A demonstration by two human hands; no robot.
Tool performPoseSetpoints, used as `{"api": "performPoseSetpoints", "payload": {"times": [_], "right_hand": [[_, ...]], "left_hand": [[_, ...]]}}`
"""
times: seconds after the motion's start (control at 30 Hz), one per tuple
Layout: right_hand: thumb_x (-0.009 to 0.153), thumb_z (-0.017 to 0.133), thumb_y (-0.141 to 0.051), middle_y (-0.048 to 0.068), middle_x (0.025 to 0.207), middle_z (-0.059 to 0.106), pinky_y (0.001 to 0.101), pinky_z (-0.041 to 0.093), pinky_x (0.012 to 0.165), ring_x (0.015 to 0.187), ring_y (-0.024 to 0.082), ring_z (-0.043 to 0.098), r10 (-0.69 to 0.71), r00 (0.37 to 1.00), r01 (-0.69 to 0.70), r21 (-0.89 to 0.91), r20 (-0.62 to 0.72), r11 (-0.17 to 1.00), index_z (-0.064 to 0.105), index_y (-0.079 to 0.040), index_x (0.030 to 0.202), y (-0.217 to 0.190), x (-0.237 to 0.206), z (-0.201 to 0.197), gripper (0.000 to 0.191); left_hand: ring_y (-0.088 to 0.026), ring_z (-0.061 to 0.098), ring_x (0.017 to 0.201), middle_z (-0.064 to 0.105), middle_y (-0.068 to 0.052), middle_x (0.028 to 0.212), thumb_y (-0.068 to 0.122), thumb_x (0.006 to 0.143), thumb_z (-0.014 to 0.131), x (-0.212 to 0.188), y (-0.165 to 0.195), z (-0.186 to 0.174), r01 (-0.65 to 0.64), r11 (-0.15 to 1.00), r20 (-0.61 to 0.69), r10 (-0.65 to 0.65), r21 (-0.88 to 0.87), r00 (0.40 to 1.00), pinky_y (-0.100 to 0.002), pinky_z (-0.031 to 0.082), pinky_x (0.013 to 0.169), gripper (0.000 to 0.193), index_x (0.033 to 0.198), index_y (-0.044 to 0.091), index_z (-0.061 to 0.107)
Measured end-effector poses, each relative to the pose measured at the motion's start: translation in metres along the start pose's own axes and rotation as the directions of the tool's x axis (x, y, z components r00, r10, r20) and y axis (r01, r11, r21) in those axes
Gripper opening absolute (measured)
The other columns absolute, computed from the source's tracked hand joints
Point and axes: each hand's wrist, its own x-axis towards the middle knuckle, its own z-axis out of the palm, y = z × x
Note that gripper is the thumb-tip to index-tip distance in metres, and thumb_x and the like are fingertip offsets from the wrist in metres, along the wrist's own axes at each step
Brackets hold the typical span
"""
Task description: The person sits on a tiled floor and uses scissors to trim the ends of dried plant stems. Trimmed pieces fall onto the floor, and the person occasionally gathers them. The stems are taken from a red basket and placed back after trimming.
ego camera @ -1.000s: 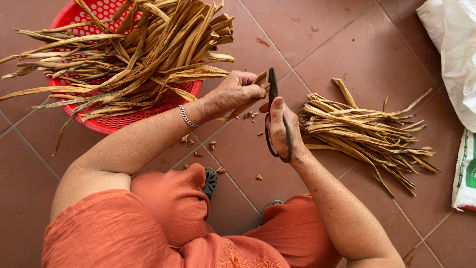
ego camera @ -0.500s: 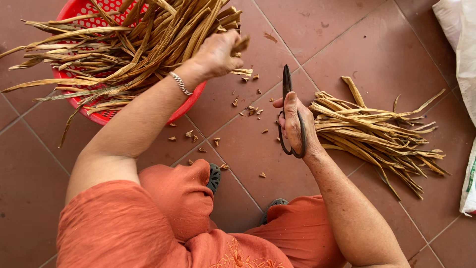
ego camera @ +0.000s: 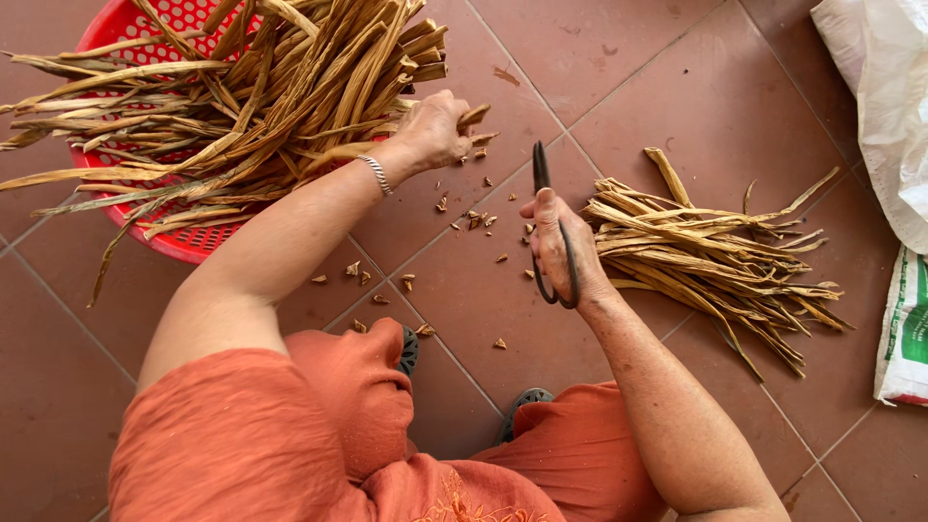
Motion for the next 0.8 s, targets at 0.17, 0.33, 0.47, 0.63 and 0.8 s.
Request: {"api": "performPoseSetpoints", "payload": {"times": [0.17,0.33,0.47,0.63,0.8], "right_hand": [[0.089,0.016,-0.082,0.003,0.071,0.059,0.0347,0.055,0.058,0.063,0.011,0.064,-0.009,1.000,0.012,-0.169,0.020,0.985,0.061,-0.007,0.124,-0.002,0.002,0.011,0.095],[0.088,0.014,-0.082,0.004,0.072,0.061,0.0366,0.054,0.061,0.060,0.016,0.062,-0.053,0.997,0.064,-0.177,0.063,0.982,0.060,-0.007,0.127,-0.010,0.001,0.017,0.096],[0.089,0.012,-0.082,0.004,0.073,0.062,0.0357,0.054,0.062,0.061,0.016,0.063,-0.108,0.993,0.115,-0.181,0.049,0.977,0.059,-0.005,0.127,-0.014,-0.001,0.021,0.097],[0.091,0.011,-0.081,0.005,0.071,0.058,0.0365,0.053,0.060,0.062,0.016,0.061,-0.165,0.986,0.169,-0.139,0.035,0.976,0.059,-0.002,0.122,-0.015,-0.003,0.022,0.097],[0.091,0.009,-0.082,0.004,0.067,0.055,0.0365,0.051,0.063,0.065,0.016,0.060,-0.180,0.984,0.178,-0.157,0.001,0.972,0.060,-0.002,0.119,-0.016,-0.004,0.024,0.099]], "left_hand": [[-0.011,0.063,0.074,0.068,-0.004,0.084,0.014,0.090,0.071,-0.018,0.000,-0.002,0.150,0.790,0.136,-0.085,-0.595,0.987,-0.029,0.055,0.066,0.014,0.100,0.005,0.067],[-0.002,0.054,0.067,0.059,0.006,0.076,0.023,0.097,0.070,-0.030,-0.008,0.015,0.078,0.588,0.143,0.065,-0.805,0.988,-0.020,0.048,0.058,0.016,0.100,0.007,0.071],[0.000,0.051,0.066,0.059,0.008,0.075,0.024,0.098,0.071,-0.031,-0.012,0.027,0.114,0.534,0.164,0.048,-0.838,0.985,-0.020,0.043,0.056,0.018,0.096,0.006,0.072],[0.001,0.049,0.065,0.057,0.010,0.074,0.026,0.098,0.071,-0.033,-0.012,0.030,0.066,0.560,0.132,0.079,-0.826,0.988,-0.019,0.042,0.055,0.018,0.096,0.008,0.072],[0.001,0.048,0.065,0.056,0.010,0.073,0.027,0.098,0.072,-0.034,-0.009,0.030,0.042,0.544,0.115,0.100,-0.838,0.988,-0.019,0.042,0.055,0.019,0.096,0.008,0.071]]}}
